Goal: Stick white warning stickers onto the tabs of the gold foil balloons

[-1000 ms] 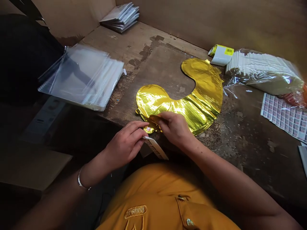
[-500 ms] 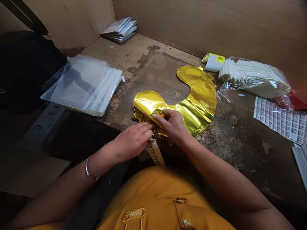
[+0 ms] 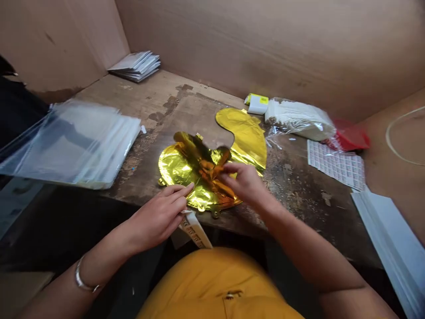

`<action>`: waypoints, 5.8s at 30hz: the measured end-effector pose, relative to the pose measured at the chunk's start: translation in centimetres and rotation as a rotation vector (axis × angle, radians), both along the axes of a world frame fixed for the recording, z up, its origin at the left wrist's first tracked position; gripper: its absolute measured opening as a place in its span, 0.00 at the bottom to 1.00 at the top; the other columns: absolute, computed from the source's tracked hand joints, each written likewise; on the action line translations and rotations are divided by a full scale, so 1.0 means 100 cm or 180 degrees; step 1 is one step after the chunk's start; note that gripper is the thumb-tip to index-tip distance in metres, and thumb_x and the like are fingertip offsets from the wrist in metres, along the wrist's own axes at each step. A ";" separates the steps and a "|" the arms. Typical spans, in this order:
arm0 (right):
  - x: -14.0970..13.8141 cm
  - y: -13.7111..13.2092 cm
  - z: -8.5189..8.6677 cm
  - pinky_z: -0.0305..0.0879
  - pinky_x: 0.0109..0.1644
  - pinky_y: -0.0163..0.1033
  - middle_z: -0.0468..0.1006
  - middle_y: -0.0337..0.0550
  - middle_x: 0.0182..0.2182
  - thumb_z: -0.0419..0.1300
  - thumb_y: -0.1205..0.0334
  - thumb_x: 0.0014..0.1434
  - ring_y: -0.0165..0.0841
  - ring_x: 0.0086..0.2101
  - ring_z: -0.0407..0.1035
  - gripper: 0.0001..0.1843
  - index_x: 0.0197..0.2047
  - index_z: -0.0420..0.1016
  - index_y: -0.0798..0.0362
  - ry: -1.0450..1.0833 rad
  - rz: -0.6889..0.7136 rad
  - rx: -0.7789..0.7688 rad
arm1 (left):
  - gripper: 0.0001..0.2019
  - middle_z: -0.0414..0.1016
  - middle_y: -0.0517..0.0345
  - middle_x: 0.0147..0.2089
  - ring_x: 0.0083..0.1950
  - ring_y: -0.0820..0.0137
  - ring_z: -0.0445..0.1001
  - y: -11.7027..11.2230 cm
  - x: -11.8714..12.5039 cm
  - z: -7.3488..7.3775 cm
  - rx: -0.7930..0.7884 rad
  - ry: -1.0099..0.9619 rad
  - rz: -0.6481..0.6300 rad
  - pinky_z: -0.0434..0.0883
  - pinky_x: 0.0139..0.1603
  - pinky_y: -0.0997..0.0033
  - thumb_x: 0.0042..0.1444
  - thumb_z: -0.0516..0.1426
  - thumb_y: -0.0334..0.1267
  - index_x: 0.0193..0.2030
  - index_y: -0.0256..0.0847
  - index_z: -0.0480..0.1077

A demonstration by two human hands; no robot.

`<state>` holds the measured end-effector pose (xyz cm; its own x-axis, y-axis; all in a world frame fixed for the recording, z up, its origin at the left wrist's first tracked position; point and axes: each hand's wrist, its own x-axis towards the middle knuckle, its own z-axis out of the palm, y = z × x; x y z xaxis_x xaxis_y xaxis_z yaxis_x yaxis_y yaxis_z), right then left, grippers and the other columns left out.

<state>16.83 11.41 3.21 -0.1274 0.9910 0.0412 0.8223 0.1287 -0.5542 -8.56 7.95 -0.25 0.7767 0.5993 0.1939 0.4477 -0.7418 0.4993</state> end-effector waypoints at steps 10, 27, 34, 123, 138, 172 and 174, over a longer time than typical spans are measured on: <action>0.114 0.099 0.037 0.56 0.56 0.54 0.73 0.61 0.52 0.53 0.68 0.56 0.48 0.52 0.63 0.23 0.55 0.69 0.61 -0.0772 -0.1652 0.1218 | 0.05 0.63 0.49 0.66 0.61 0.61 0.63 0.000 0.001 0.000 -0.0084 0.0035 0.0011 0.71 0.55 0.61 0.60 0.49 0.30 0.35 0.41 0.63; 0.038 -0.059 0.035 0.67 0.51 0.44 0.80 0.46 0.41 0.53 0.59 0.64 0.37 0.43 0.73 0.12 0.44 0.76 0.51 0.0067 -0.0396 0.1288 | 0.05 0.79 0.53 0.44 0.45 0.64 0.76 -0.024 -0.008 0.025 -0.1466 -0.1127 0.0959 0.75 0.47 0.65 0.59 0.56 0.38 0.38 0.42 0.72; 0.020 -0.126 0.025 0.66 0.32 0.36 0.75 0.39 0.26 0.56 0.51 0.62 0.30 0.27 0.69 0.14 0.33 0.75 0.51 0.1727 -0.1029 0.0698 | 0.17 0.75 0.61 0.27 0.25 0.74 0.72 -0.066 0.016 0.037 -0.2880 -0.3322 0.2788 0.73 0.26 0.76 0.45 0.67 0.48 0.31 0.38 0.70; -0.004 -0.134 0.031 0.69 0.34 0.31 0.81 0.37 0.29 0.55 0.80 0.51 0.27 0.29 0.75 0.16 0.35 0.78 0.52 0.1617 0.0679 0.0182 | 0.12 0.79 0.60 0.40 0.39 0.68 0.77 -0.082 0.043 0.082 -0.2473 -0.0758 0.0987 0.73 0.37 0.73 0.60 0.55 0.45 0.46 0.45 0.74; 0.003 -0.134 0.024 0.69 0.34 0.31 0.81 0.38 0.30 0.58 0.76 0.53 0.28 0.30 0.74 0.11 0.36 0.78 0.53 0.1918 0.0592 -0.0382 | 0.15 0.79 0.58 0.44 0.44 0.65 0.77 -0.079 0.043 0.082 -0.2890 -0.0716 0.0792 0.74 0.44 0.70 0.63 0.52 0.47 0.50 0.45 0.73; 0.010 -0.132 0.023 0.63 0.30 0.30 0.76 0.38 0.24 0.61 0.60 0.58 0.27 0.27 0.68 0.08 0.30 0.77 0.54 0.1661 0.0198 -0.0705 | 0.11 0.80 0.61 0.33 0.32 0.70 0.75 -0.081 0.021 0.063 -0.1499 -0.0180 0.1454 0.68 0.32 0.75 0.58 0.58 0.46 0.36 0.42 0.76; 0.011 -0.132 0.022 0.63 0.30 0.31 0.75 0.38 0.24 0.62 0.59 0.58 0.27 0.27 0.67 0.08 0.30 0.77 0.54 0.1804 0.0164 -0.0855 | 0.11 0.79 0.62 0.30 0.31 0.71 0.74 -0.082 0.015 0.065 -0.1860 -0.0270 0.1620 0.67 0.30 0.77 0.58 0.57 0.45 0.34 0.42 0.77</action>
